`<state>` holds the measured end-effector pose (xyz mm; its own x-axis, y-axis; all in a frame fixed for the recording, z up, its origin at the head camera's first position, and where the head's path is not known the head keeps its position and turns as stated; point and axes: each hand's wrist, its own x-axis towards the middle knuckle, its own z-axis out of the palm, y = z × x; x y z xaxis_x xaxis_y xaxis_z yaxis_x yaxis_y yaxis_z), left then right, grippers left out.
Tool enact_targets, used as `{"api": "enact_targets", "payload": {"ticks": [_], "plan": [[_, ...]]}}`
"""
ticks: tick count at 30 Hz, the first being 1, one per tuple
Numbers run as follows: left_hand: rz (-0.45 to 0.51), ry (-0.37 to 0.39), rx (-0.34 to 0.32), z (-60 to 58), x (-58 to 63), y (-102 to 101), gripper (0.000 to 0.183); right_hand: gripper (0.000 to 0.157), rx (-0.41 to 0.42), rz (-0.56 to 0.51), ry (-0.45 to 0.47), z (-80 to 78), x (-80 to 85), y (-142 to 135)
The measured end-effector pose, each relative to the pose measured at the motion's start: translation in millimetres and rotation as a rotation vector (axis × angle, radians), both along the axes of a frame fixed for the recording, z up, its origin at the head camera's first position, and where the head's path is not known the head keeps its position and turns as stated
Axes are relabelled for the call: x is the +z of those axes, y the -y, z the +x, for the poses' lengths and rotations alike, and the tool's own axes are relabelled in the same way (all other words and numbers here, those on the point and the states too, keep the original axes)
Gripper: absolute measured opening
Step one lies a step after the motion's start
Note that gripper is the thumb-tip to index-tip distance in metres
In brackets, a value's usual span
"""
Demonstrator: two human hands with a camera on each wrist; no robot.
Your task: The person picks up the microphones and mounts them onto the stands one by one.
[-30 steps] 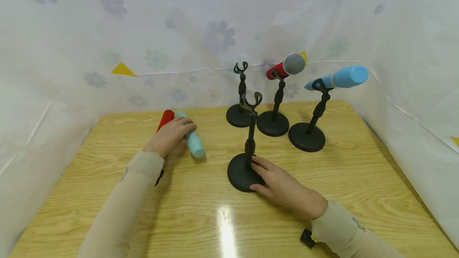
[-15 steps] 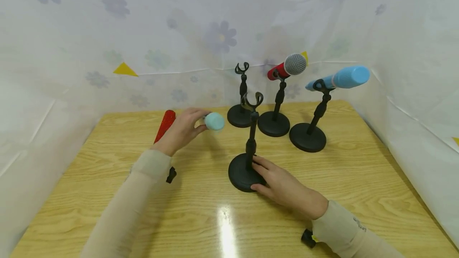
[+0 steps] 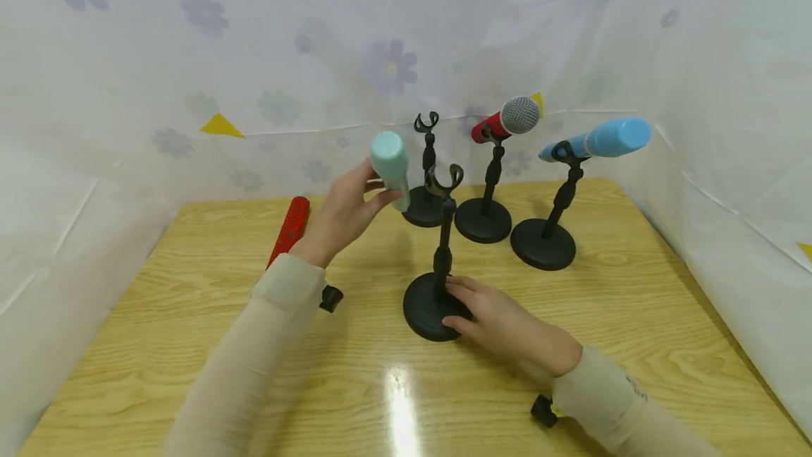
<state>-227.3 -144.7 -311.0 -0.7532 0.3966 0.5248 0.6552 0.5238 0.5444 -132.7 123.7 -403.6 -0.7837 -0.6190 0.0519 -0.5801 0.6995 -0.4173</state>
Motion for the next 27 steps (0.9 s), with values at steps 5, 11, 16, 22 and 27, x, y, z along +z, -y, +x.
{"api": "enact_targets", "payload": {"ticks": [5,11,16,22,27], "plan": [[0.088,0.004,-0.037,-1.1,11.7,-12,0.043,0.050,-0.030,-0.146,0.017,-7.6,11.6,3],[0.163,-0.017,-0.094,0.6,23.3,-23,0.039,0.049,-0.032,-0.328,0.011,-15.4,28.8,9],[0.198,-0.010,-0.120,1.7,31.2,-30,0.042,0.039,-0.011,-0.455,0.022,-21.4,43.1,12],[0.228,-0.013,-0.135,5.2,39.8,-36,0.040,0.027,0.008,-0.587,-0.031,-27.0,64.9,15],[0.224,-0.017,-0.171,8.6,46.3,-42,0.040,0.024,-0.023,-0.606,-0.033,-27.0,82.9,16]]}}
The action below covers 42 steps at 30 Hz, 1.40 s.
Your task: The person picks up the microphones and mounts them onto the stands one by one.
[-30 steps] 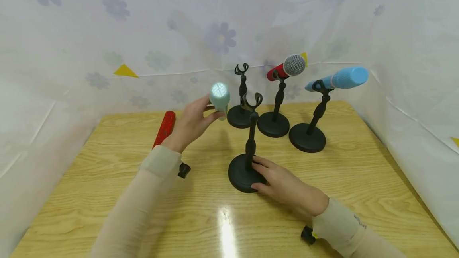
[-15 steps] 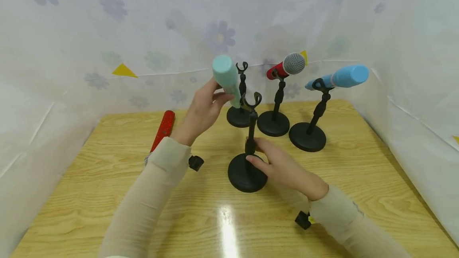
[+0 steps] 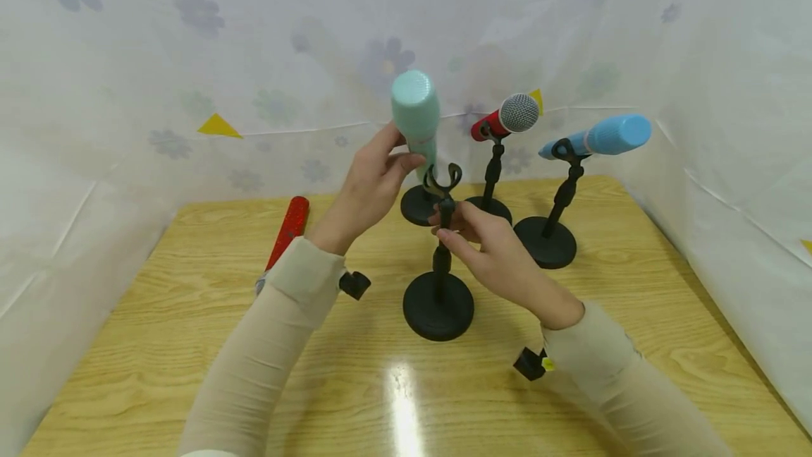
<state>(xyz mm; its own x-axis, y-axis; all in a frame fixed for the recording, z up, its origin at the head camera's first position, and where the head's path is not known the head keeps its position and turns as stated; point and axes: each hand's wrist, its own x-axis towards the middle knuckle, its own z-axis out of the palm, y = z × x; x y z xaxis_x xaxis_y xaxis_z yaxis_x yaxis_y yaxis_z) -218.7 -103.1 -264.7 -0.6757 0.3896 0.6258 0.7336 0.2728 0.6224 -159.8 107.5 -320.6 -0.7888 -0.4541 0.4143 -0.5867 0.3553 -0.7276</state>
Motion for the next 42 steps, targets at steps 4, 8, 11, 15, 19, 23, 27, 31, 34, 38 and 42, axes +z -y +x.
{"api": "enact_targets", "payload": {"ticks": [4,8,11,15,19,23,27,31,34,38,42], "plan": [[-0.030,0.019,-0.057,0.5,2.1,-3,0.042,0.025,-0.003,-0.020,0.018,0.8,8.4,2],[-0.050,0.057,-0.107,1.0,3.9,-3,0.045,0.023,-0.010,-0.036,0.016,1.6,13.1,2],[-0.055,0.075,-0.128,1.8,5.8,-2,0.047,0.021,-0.015,-0.041,0.014,1.6,14.5,3],[-0.051,0.095,-0.182,3.4,9.8,-1,0.049,0.020,-0.011,-0.045,0.007,1.0,14.7,3],[-0.084,0.098,-0.227,5.2,15.3,-1,0.052,0.020,0.002,-0.046,-0.011,0.4,14.6,3],[-0.130,0.098,-0.239,5.4,18.4,1,0.060,0.021,0.015,-0.047,-0.024,0.3,14.2,3],[-0.170,0.104,-0.217,6.7,19.0,1,0.072,0.021,0.018,-0.039,-0.019,1.0,14.9,4],[-0.221,0.111,-0.180,7.1,18.9,-2,0.083,0.020,0.020,-0.033,-0.016,1.1,14.2,3],[-0.239,0.111,-0.168,6.1,17.9,-2,0.083,0.020,0.022,-0.032,-0.026,0.7,13.2,3],[-0.260,0.092,-0.150,6.9,17.4,-2,0.079,0.020,0.025,-0.031,-0.045,1.3,14.0,3],[-0.284,0.063,-0.132,8.8,17.5,-3,0.077,0.019,0.022,-0.024,-0.063,2.2,15.2,4]]}}
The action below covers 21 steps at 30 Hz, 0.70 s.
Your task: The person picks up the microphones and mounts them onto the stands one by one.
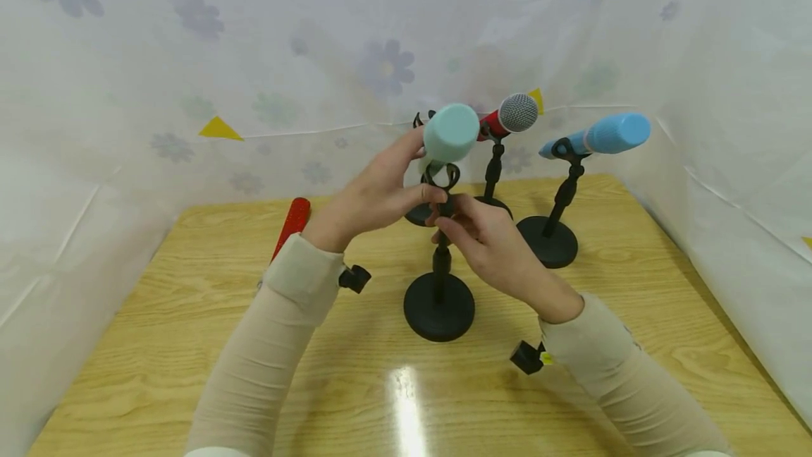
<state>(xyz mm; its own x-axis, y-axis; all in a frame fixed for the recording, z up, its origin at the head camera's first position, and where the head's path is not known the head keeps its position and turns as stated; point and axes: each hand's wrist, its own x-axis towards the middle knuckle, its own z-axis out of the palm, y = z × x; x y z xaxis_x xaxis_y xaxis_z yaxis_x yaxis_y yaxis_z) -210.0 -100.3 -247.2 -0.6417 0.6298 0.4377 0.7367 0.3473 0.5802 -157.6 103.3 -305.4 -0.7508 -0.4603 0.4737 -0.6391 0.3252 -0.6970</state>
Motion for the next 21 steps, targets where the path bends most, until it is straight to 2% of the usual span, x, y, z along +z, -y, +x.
{"api": "enact_targets", "payload": {"ticks": [11,17,21], "plan": [[-0.041,-0.157,-0.005,2.2,-0.6,-2.1,0.072,0.017,-0.009,0.006,-0.008,1.1,0.7,0.4],[-0.038,-0.212,0.015,4.1,-3.5,-1.2,0.071,0.018,-0.005,-0.001,-0.017,1.2,0.2,1.0],[-0.049,-0.226,0.019,5.4,-8.2,-2.5,0.061,0.016,-0.007,-0.007,-0.056,0.7,-0.7,2.0]]}}
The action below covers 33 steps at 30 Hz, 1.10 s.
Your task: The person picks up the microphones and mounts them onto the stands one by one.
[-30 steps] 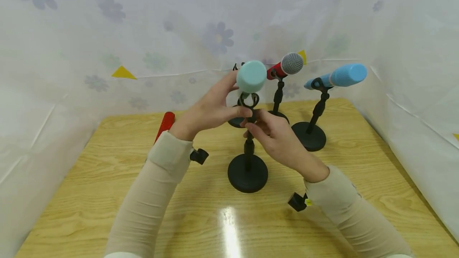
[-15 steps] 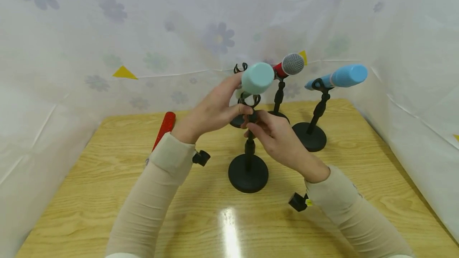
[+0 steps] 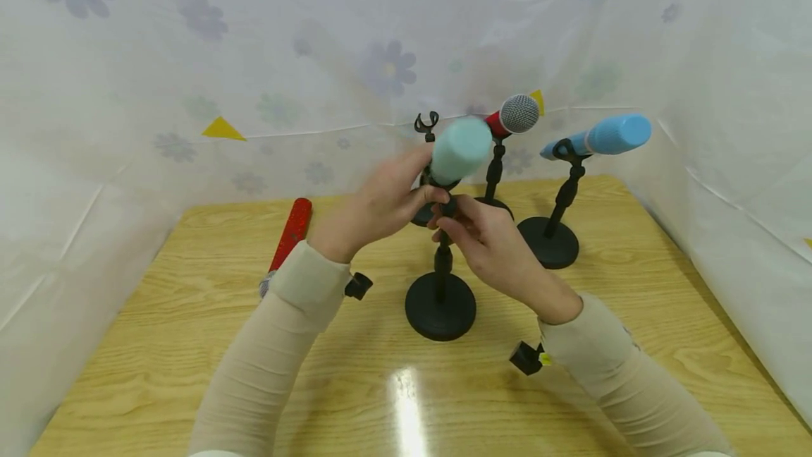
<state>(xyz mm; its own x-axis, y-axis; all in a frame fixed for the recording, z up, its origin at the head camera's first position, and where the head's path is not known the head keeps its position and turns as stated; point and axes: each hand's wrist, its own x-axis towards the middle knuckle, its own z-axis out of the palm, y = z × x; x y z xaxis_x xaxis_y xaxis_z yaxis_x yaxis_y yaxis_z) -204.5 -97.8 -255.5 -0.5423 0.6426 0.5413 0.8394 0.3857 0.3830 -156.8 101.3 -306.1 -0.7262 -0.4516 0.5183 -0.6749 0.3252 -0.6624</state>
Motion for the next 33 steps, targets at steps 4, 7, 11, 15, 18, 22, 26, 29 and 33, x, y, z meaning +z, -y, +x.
{"api": "enact_targets", "payload": {"ticks": [4,7,11,15,18,22,26,29,33], "plan": [[0.009,0.024,0.009,1.8,-2.6,-1,0.052,0.013,-0.007,0.006,-0.031,-0.9,0.6,1],[0.021,0.032,0.012,2.2,-2.3,-2,0.049,0.011,-0.015,0.008,-0.036,-1.0,2.1,1],[0.036,0.041,0.000,2.5,-1.6,-3,0.046,0.012,-0.019,0.008,-0.034,-1.1,2.9,0],[0.049,0.060,0.005,4.6,-1.6,-4,0.044,0.012,-0.016,0.016,-0.036,-1.1,2.2,0],[0.052,0.076,0.012,6.2,-2.2,-4,0.045,0.012,-0.013,0.016,-0.036,-0.8,1.0,0],[0.055,0.096,0.020,8.7,-3.3,-5,0.048,0.011,-0.004,0.016,-0.030,-0.7,-0.8,0],[0.065,0.118,0.008,10.8,-4.8,-6,0.050,0.008,-0.006,0.027,-0.040,-1.1,-2.2,-1],[0.081,0.129,0.001,11.2,-6.1,-7,0.056,0.007,-0.010,0.034,-0.055,-1.5,-2.6,-1],[0.145,0.084,-0.030,11.6,-6.4,-10,0.062,0.007,-0.006,0.037,-0.067,-1.5,-1.8,-2]]}}
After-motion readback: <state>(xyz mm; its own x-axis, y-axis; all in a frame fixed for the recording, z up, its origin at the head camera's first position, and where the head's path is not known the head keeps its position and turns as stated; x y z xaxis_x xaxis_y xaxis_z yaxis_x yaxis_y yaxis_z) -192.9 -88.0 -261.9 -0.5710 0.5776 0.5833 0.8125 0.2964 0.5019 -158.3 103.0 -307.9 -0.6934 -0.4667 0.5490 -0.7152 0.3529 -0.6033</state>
